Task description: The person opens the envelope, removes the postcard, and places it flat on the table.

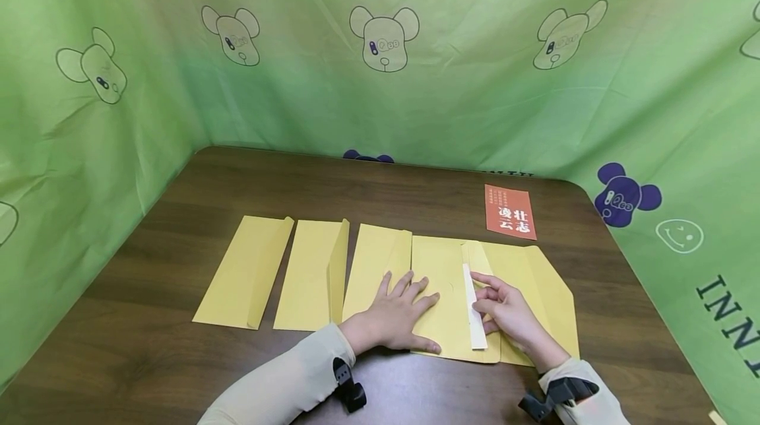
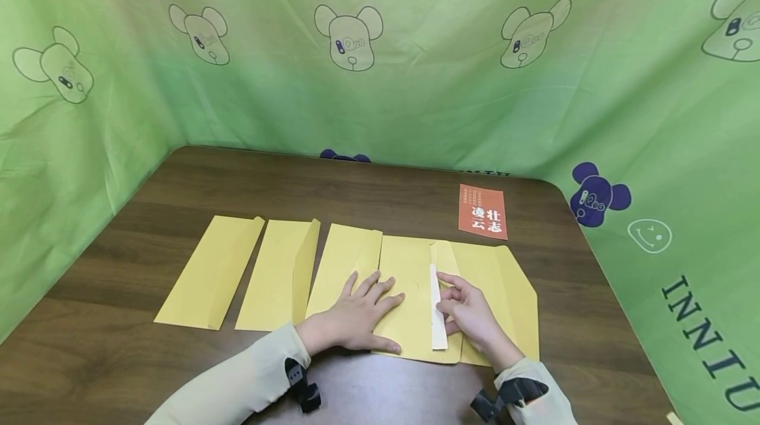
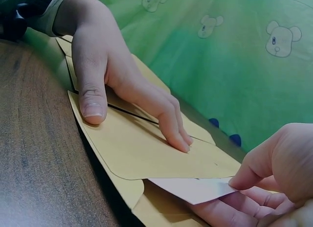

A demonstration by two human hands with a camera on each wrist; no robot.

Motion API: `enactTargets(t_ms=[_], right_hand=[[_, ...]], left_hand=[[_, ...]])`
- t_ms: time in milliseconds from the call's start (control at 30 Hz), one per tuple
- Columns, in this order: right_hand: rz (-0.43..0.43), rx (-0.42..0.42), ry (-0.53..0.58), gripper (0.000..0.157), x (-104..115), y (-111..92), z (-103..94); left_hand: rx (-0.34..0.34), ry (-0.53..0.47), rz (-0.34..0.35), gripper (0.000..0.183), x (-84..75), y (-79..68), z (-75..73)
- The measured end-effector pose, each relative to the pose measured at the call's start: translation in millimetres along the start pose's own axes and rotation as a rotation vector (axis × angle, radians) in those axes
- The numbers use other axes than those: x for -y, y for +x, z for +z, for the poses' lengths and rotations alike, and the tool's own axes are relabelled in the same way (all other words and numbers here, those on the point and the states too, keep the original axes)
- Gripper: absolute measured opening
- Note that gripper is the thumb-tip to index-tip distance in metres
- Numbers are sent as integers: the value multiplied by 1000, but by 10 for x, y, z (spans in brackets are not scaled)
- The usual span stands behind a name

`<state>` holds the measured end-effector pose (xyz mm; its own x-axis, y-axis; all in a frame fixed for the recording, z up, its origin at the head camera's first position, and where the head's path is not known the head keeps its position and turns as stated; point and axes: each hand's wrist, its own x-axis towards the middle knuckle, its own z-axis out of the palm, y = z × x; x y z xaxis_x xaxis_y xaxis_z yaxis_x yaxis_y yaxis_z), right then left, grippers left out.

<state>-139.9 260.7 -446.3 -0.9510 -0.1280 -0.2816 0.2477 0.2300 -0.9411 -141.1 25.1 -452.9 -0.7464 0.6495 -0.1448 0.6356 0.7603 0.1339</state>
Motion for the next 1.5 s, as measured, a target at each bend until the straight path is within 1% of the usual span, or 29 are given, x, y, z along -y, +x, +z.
enactTargets(t_ms=[133,433,700,867,1100,1300,1400,1500], right_hand=[[2,-19,11,65,1,2,0],[8,-28,21,66,-10,11,1],[6,6,-13,63,6,-3,-22],[4,63,-36,68,30,-22,-74],[-6,171,-52,84,46,-62,-144],[-43,250,-85,96,34,-75,-188],[-63,267,-110,96,35,-74,-204],[-82,279,-119,94,34,-73,-216]], left_hand=[[-3,7,1,87,3,-5,-5],[-2,14,-5,87,-10,-7,-10],[-7,9,-3,87,-5,-14,-12],[-8,9,-3,87,-5,-17,-10],[-3,9,-6,87,-8,-21,-18],[0,5,-9,87,-8,-25,-21],[3,2,-12,88,-10,-25,-25],[4,-2,-13,88,-12,-20,-26]])
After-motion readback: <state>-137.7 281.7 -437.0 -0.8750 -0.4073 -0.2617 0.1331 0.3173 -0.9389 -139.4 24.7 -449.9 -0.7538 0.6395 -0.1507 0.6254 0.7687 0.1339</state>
